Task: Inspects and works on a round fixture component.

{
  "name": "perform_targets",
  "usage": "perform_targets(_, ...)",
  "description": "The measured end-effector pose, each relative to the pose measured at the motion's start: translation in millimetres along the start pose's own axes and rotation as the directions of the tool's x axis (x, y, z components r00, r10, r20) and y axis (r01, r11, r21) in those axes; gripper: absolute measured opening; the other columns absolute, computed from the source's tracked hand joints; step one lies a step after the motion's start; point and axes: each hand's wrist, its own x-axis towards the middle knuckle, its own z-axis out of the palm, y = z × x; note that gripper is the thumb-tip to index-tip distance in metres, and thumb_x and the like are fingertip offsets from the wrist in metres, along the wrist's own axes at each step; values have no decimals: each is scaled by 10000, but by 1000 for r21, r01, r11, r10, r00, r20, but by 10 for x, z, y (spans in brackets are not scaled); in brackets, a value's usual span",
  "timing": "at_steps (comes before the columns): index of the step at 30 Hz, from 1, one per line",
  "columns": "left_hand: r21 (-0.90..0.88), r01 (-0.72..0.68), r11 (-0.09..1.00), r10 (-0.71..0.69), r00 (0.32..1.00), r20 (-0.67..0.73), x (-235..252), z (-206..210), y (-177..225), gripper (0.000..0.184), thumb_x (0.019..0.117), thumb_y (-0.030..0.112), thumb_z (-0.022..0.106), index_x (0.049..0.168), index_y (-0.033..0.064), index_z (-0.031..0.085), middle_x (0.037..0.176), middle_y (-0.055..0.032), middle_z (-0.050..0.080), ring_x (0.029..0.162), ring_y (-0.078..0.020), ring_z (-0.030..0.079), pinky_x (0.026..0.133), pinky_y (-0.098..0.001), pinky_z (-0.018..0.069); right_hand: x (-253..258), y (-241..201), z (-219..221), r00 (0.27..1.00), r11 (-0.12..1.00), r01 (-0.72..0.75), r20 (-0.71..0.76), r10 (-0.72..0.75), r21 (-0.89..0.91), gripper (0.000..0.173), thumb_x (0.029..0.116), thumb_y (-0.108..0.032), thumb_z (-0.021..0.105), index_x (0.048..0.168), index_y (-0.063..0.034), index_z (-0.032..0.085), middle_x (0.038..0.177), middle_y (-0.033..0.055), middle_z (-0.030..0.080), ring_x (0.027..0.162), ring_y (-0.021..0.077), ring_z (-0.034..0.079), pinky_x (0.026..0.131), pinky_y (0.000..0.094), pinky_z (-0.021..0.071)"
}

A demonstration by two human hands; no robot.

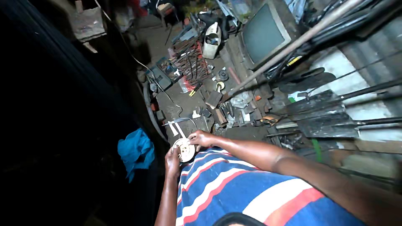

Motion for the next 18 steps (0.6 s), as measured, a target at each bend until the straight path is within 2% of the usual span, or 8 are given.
perform_targets(2,-54,28,998,-26,999,27,16,64,134,388,1114,270,428,1268,-24,630,1067,-192,724,943,-279,729,833,-478,626,-48,-64,-104,1000,997,-6,-22,7,79,320,1042,-244,616,1270,-22,643,1068,136,727,808,196,738,733,389,641)
perform_targets(4,-128,-18,992,36,989,142,4,100,326,454,1092,253,454,1468,-1,475,1239,-195,675,1081,-281,695,932,-478,596,-137,-196,-205,997,990,18,-82,-7,137,313,1053,-200,587,1294,-6,634,1098,144,705,830,187,716,744,378,627)
perform_targets(5,-175,-56,983,92,974,207,6,114,413,564,1042,247,521,1534,18,369,1301,-199,640,1123,-284,676,958,-476,586,-177,-264,-253,994,985,44,-111,-25,169,311,1057,-182,575,1301,3,625,1091,153,693,819,193,701,735,380,618)
perform_targets(7,-257,-100,961,172,946,274,9,209,584,805,925,292,699,1580,95,273,1311,-168,631,1107,-263,676,942,-449,587,-280,-441,-358,982,962,118,-173,-77,246,311,1062,-159,563,1330,-9,614,1066,136,691,745,183,683,665,369,619)
perform_targets(10,-353,-161,922,270,919,287,40,439,770,904,824,402,835,1536,145,341,1296,-99,644,1102,-213,674,947,-429,579,-511,-730,-527,962,922,222,-228,-153,316,329,1072,-126,524,1379,-50,612,1066,111,723,687,165,682,570,332,605)
perform_targets(13,-354,-247,902,351,896,270,70,620,851,988,714,516,904,1477,138,404,1289,-76,646,1129,-195,664,965,-432,578,-622,-825,-703,955,881,273,-222,-198,386,329,1083,-117,484,1378,-43,609,1044,128,727,707,182,709,569,340,617)
perform_targets(15,-312,-270,911,362,885,291,47,717,925,916,730,386,923,1452,111,430,1259,-92,657,1112,-204,670,968,-434,578,-632,-816,-824,960,848,276,-180,-216,452,339,1099,-143,463,1394,-43,596,1059,146,725,753,213,727,595,363,629)
perform_targets(18,-147,-285,947,314,915,251,-24,878,1060,613,839,78,804,1375,55,508,1157,-122,701,1020,-219,705,908,-420,604,-740,-839,-877,964,858,246,-202,-170,451,347,1118,-211,417,1374,-106,627,930,121,746,603,179,696,514,319,595)
